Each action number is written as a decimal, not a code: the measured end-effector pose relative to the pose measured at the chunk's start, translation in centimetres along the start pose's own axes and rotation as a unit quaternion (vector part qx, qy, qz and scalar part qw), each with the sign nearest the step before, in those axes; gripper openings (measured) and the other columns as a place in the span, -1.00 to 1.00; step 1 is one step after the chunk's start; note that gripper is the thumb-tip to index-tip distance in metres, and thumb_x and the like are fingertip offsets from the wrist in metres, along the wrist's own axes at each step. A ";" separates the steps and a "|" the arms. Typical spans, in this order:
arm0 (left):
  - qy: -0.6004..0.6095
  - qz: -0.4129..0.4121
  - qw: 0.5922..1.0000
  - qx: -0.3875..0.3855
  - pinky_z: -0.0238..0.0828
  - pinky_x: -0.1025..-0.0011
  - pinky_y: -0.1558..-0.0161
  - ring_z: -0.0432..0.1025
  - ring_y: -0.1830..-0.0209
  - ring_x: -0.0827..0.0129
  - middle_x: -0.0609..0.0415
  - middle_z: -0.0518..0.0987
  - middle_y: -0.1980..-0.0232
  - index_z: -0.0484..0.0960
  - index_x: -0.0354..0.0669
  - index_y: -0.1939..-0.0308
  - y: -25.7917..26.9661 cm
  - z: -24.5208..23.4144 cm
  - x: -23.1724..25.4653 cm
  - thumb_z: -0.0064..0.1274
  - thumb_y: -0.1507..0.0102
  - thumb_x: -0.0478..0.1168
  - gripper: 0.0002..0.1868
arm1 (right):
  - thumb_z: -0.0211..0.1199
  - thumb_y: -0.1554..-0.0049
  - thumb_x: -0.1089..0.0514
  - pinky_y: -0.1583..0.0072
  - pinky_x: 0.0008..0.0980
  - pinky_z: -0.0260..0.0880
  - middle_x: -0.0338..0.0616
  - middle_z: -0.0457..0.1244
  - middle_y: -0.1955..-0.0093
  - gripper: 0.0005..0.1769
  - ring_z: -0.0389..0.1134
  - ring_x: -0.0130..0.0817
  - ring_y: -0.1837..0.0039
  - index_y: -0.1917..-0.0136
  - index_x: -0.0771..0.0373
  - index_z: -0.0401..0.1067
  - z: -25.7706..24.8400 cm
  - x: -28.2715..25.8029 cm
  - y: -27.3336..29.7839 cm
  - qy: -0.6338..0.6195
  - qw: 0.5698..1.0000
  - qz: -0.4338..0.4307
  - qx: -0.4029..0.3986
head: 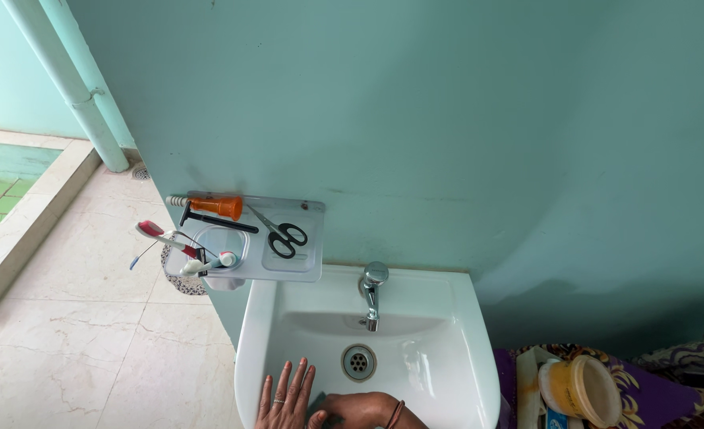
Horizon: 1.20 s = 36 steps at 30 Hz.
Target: The person scrubs the interior basin and the rim of a white wall-mounted sink using a green scouring pad. The person uses their right hand to scrub the surfaces while their left hand rests on the sink edge for support. The sink is located in a room with light blue walls and a tiled floor.
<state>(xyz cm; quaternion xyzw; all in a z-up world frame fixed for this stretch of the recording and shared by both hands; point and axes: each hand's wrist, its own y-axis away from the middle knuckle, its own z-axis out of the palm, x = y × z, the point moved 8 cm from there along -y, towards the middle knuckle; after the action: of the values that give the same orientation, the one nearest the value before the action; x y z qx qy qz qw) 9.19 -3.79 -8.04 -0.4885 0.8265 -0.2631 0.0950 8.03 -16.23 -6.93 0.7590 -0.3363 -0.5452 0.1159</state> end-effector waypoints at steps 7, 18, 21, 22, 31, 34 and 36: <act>-0.031 0.007 0.996 0.083 -0.22 -0.14 -0.53 0.05 -0.56 0.20 0.13 0.21 -0.54 0.25 0.12 -0.46 -0.7 -0.8 0.1 -0.80 -0.35 0.53 -0.11 | 0.20 -0.27 -0.06 -0.44 -0.14 0.19 0.20 0.14 -0.47 -0.33 0.14 0.01 -0.51 -0.50 0.29 0.14 -1.0 0.0 -1.0 -0.031 0.997 -0.043 0.049; -0.099 0.039 0.988 0.112 0.19 -0.14 -0.32 0.22 -0.47 0.27 0.24 0.34 -0.50 0.39 0.20 -0.40 -2.6 -0.8 0.2 -0.30 -0.42 0.08 -0.51 | 0.21 -0.27 -0.05 -0.53 -0.15 0.15 0.18 0.03 -0.53 -0.29 0.11 0.05 -0.57 -0.55 0.28 0.11 -6.4 -3.4 -2.6 -0.099 0.977 0.039 0.184; -0.101 0.030 0.988 0.115 0.23 -0.16 -0.24 0.29 -0.37 0.31 0.31 0.37 -0.45 0.43 0.31 -0.34 -3.1 -0.1 0.0 -0.23 -0.38 0.12 -0.55 | 0.19 -0.18 0.11 -0.52 -0.13 0.18 0.09 0.05 -0.50 -0.32 0.13 0.03 -0.57 -0.53 0.23 0.15 -7.6 -3.7 -2.1 -0.113 0.955 -0.022 0.274; -0.113 0.041 0.985 0.124 0.23 -0.14 -0.23 0.31 -0.36 0.31 0.32 0.38 -0.44 0.44 0.31 -0.34 -3.1 0.1 0.1 -0.21 -0.38 0.12 -0.56 | 0.20 -0.18 0.14 -0.54 -0.12 0.14 0.09 0.02 -0.51 -0.31 0.08 0.04 -0.59 -0.53 0.21 0.13 -8.0 -3.6 -2.3 -0.099 0.952 -0.018 0.288; -0.150 0.064 0.970 0.180 0.22 -0.11 -0.21 0.34 -0.32 0.33 0.33 0.42 -0.42 0.45 0.31 -0.34 -2.7 1.5 0.0 -0.20 -0.41 0.14 -0.57 | 0.16 -0.08 0.27 -0.50 -0.12 0.18 0.01 -0.02 -0.56 -0.25 0.08 0.03 -0.59 -0.53 0.14 0.13 -9.4 -2.8 -2.6 -0.062 0.934 0.022 0.351; -0.158 0.066 0.967 0.187 0.22 -0.11 -0.21 0.34 -0.32 0.33 0.34 0.42 -0.42 0.44 0.32 -0.34 -2.9 1.3 0.1 -0.21 -0.41 0.13 -0.57 | 0.16 -0.08 0.23 -0.48 -0.12 0.23 0.03 0.00 -0.55 -0.26 0.13 0.05 -0.56 -0.53 0.15 0.13 -9.6 -2.3 -2.9 -0.055 0.927 0.016 0.371; -0.161 0.066 0.966 0.189 0.23 -0.10 -0.21 0.34 -0.32 0.34 0.35 0.42 -0.42 0.44 0.32 -0.34 -3.0 1.0 -0.2 -0.21 -0.41 0.13 -0.57 | 0.20 -0.11 0.16 -0.50 -0.09 0.23 0.06 -0.03 -0.57 -0.24 0.13 0.08 -0.56 -0.56 0.17 0.10 -9.6 -2.4 -3.5 -0.046 0.922 0.000 0.384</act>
<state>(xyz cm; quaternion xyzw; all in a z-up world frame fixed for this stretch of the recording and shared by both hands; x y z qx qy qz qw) 12.03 -5.11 -7.35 -0.4415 0.7661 -0.3256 0.3348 17.65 -13.89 -3.41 0.7191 -0.5251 -0.4086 -0.2005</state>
